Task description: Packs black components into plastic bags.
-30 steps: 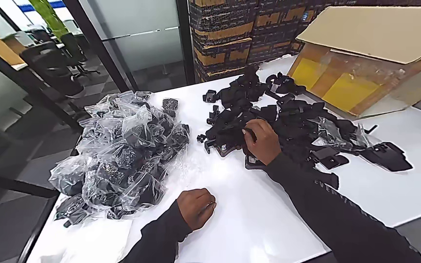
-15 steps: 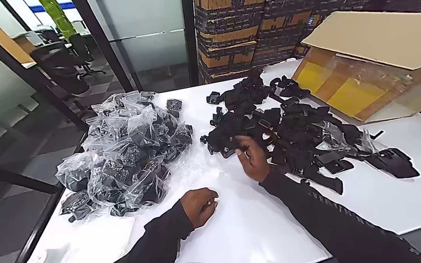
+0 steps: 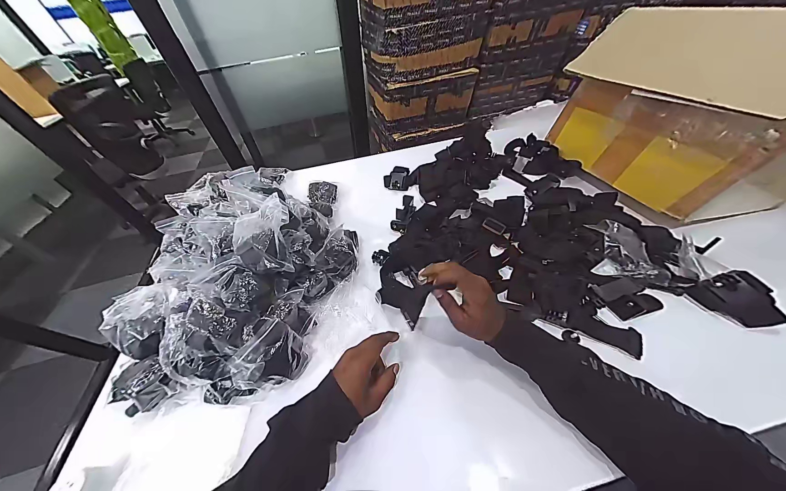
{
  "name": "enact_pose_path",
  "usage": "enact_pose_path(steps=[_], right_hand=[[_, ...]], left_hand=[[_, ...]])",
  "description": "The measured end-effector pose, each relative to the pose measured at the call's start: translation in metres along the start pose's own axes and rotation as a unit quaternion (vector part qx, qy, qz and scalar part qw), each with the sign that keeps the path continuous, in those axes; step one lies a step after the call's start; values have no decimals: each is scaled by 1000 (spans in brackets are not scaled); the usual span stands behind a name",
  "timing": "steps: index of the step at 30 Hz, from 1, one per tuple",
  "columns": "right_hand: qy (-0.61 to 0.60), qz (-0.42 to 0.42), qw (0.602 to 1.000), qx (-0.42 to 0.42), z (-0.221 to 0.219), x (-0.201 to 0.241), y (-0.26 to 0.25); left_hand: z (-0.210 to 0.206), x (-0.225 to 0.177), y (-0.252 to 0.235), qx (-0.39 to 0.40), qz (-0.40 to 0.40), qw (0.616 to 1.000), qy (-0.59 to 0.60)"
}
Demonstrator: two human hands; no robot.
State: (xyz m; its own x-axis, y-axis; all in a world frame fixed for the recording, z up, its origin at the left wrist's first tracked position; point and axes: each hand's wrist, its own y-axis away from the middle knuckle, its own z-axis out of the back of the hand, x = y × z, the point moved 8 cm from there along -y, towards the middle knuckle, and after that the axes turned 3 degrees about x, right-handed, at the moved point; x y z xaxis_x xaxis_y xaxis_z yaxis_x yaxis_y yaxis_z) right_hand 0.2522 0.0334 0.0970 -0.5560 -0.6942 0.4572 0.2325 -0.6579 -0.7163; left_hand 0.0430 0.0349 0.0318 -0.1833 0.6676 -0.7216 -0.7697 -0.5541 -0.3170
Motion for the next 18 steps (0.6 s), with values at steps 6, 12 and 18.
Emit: enact_pose_path(steps=[6,12,18], right_hand=[[-121,-39,991,-46,8,10,-2],[-73,80,986,130,-45,58,14],[-33,101,977,185,-60,61,18]], left_hand=[[-1,1,-2,6,11,999,49],[3,0,-1,-36,-10,994,106],[19,0,3,-135,-79,986,57]])
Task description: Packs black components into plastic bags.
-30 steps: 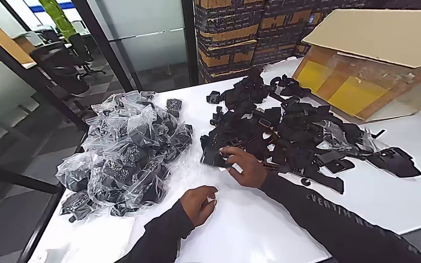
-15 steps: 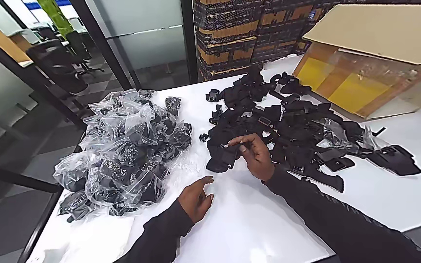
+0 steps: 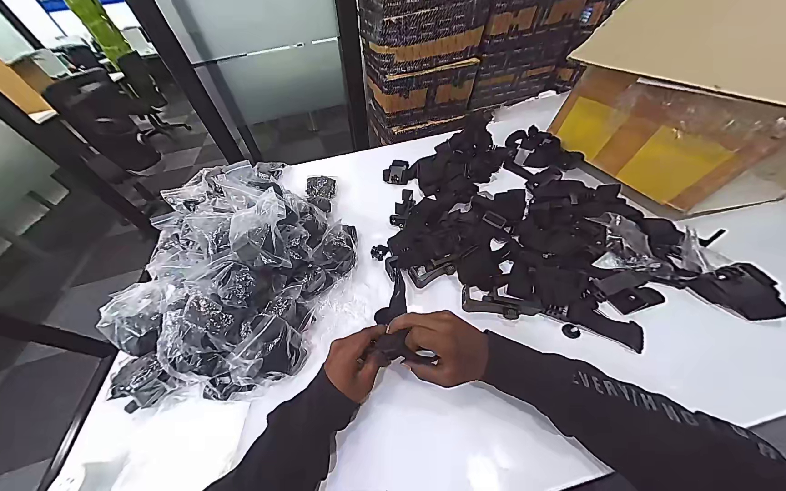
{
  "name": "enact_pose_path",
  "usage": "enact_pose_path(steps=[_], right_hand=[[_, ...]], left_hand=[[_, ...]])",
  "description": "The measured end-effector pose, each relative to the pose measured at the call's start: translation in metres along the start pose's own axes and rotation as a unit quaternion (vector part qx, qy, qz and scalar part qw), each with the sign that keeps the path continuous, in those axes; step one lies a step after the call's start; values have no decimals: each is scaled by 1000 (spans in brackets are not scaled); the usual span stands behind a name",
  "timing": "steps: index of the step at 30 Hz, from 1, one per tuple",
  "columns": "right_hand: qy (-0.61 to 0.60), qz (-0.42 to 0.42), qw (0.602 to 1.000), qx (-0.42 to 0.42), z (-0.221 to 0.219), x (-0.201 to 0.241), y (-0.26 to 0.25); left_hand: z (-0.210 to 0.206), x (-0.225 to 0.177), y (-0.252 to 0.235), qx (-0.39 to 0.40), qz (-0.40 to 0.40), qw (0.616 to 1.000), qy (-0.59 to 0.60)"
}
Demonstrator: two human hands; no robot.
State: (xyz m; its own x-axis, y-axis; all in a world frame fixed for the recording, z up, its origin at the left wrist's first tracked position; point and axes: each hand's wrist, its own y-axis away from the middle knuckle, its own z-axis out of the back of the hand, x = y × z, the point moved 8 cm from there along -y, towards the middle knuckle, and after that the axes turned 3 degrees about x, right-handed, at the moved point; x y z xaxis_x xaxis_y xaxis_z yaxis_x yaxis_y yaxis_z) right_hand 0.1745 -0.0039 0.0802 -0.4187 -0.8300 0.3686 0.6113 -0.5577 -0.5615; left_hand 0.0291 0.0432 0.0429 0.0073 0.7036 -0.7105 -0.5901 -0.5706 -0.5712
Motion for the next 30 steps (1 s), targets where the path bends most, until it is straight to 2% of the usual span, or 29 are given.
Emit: enact_pose_path(steps=[4,8,13,15,17,19,21,23,26,30], right_hand=[[7,-51,998,-28,7,-16,3],[6,-59,995,-79,14,-22,7],[66,-119,970,-203,35,-30,20],[76,-139,957,-245,46,-36,25],[107,-146,945,-272,53,-38,26],[128,-157,942,-267,55,-41,25],[140,-171,948,-229,51,-45,23],[153,-177,956,-175,43,-47,20],[147,-146,971,-116,30,-40,13],[133,-74,983,-101,22,-25,7]], left_hand=[[9,-2,-3,-42,-24,998,26],[14,-5,-3,-61,-25,998,8],[21,-15,-3,-104,-52,992,-44],[24,-10,-3,-112,-29,993,-20],[22,-2,-3,-101,17,993,63],[16,4,-3,-69,76,975,199],[5,7,-3,-11,126,926,355],[-6,6,-2,49,143,876,459],[-15,1,1,95,148,848,501],[-20,1,3,109,157,855,481]])
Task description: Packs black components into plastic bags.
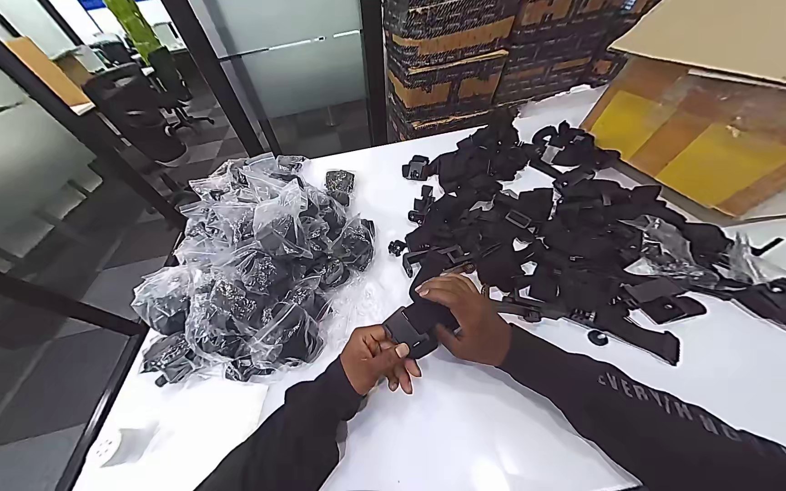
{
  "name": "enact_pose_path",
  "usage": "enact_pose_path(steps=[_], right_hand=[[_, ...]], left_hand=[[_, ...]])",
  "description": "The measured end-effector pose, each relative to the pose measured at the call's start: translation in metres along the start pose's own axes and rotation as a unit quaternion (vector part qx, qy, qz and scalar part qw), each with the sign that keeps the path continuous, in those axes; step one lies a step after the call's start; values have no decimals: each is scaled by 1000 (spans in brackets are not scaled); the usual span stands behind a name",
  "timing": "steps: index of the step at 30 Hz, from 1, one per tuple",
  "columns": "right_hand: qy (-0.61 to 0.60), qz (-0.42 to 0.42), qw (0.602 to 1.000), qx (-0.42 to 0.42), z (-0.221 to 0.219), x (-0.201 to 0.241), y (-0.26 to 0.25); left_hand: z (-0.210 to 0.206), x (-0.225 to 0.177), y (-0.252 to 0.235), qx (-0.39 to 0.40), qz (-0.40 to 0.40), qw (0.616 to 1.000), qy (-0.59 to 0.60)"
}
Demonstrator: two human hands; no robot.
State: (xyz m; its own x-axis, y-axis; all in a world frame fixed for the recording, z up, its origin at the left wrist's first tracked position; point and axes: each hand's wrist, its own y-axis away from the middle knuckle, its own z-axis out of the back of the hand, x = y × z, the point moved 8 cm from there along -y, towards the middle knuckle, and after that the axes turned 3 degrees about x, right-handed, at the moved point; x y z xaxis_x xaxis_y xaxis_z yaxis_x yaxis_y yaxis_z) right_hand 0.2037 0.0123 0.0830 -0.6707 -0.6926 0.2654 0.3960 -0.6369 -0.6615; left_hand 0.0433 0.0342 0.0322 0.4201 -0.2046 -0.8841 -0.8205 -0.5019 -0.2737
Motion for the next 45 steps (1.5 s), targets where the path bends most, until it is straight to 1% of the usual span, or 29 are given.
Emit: enact_pose_path(steps=[3,7,10,14,17,19,20,23,25,27,32,36,40,45], right_hand=[[2,31,1000,-4,1,3,0],[7,35,999,-8,3,1,1],[-37,48,998,-11,4,4,0],[-112,73,991,17,3,14,2],[-112,67,991,11,1,18,2],[-95,82,992,-3,0,20,3],[-83,94,992,-4,0,21,3],[-54,129,990,-7,3,26,5],[-45,140,989,-13,5,28,6],[-44,143,989,-12,5,27,7],[-49,128,989,51,-6,23,5],[-38,104,989,95,-14,17,4],[-26,61,993,101,-18,12,5],[-61,23,993,100,-23,6,8]], left_hand=[[2,1,-1,-6,-14,999,-28],[9,0,0,-43,-41,995,-79],[13,-1,0,-58,-71,990,-112],[12,-4,1,-82,-80,983,-141],[9,-14,0,-104,-136,957,-234],[8,-21,1,-121,-172,938,-277],[8,-22,1,-125,-180,934,-281],[10,-19,1,-122,-180,941,-259],[9,-17,0,-130,-172,946,-241],[10,-18,1,-146,-177,943,-241],[11,-25,2,-157,-209,927,-269],[1,-27,1,-130,-214,923,-294],[-4,-27,0,-111,-216,920,-307],[1,-29,1,-142,-216,915,-310]])
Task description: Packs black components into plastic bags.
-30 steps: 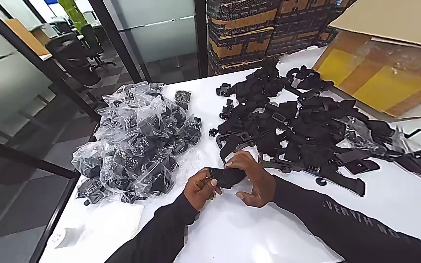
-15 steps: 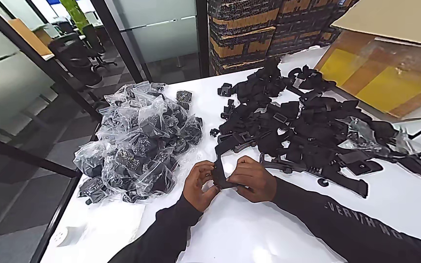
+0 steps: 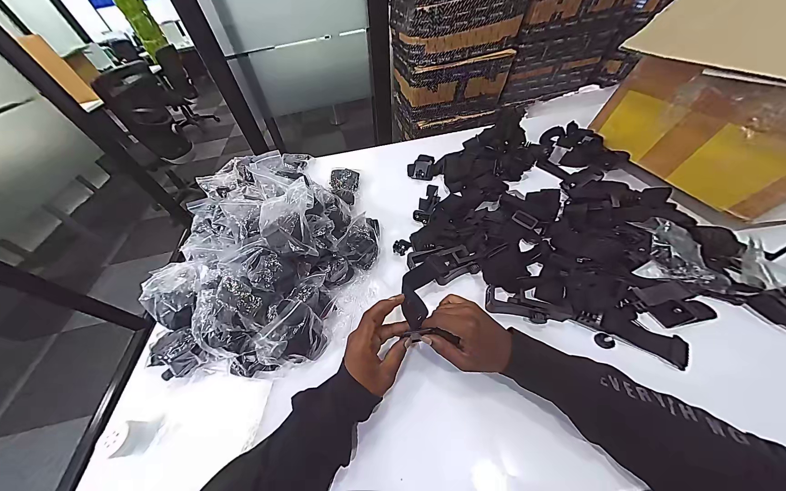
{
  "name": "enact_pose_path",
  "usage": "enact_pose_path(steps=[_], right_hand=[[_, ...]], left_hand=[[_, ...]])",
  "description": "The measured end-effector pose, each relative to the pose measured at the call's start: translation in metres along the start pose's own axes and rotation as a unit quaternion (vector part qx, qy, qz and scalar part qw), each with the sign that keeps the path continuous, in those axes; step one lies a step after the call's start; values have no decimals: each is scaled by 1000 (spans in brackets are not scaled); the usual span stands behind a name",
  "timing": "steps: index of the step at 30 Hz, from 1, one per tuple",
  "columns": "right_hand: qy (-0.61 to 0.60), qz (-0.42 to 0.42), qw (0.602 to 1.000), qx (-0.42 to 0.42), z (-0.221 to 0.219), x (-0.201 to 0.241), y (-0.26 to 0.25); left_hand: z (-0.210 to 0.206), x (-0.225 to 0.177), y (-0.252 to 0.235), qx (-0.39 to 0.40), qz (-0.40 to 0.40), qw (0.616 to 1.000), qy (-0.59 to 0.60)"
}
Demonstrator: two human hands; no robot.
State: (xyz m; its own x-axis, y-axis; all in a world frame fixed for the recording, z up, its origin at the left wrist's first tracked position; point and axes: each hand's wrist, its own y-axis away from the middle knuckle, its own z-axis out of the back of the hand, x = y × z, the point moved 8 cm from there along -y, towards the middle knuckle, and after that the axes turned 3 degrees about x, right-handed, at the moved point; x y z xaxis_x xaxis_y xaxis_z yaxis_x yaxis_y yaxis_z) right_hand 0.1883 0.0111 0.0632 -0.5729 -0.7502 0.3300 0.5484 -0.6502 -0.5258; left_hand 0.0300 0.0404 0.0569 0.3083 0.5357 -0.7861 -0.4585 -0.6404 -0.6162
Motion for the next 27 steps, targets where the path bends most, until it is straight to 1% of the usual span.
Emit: enact_pose_path(steps=[7,10,13,15,18,20,23,27], right_hand=[[-25,-96,995,12,-2,-12,-2],[-18,-73,997,-4,1,-9,-1],[-40,-31,997,-49,6,-6,1],[-71,-36,994,-81,10,-7,2],[-100,-66,987,-109,15,-11,4],[-130,-87,981,-114,14,-15,5],[-163,-94,976,-108,12,-15,5],[-161,-95,980,-65,4,-12,4]], left_hand=[[5,2,0,-17,15,1000,-1],[5,3,0,-20,17,1000,-2],[6,6,2,-23,28,999,-24],[7,10,2,-29,47,998,-39],[11,15,4,-43,75,995,-56],[12,18,4,-46,85,994,-56],[8,17,5,-27,96,993,-62],[-1,16,7,11,130,991,-27]])
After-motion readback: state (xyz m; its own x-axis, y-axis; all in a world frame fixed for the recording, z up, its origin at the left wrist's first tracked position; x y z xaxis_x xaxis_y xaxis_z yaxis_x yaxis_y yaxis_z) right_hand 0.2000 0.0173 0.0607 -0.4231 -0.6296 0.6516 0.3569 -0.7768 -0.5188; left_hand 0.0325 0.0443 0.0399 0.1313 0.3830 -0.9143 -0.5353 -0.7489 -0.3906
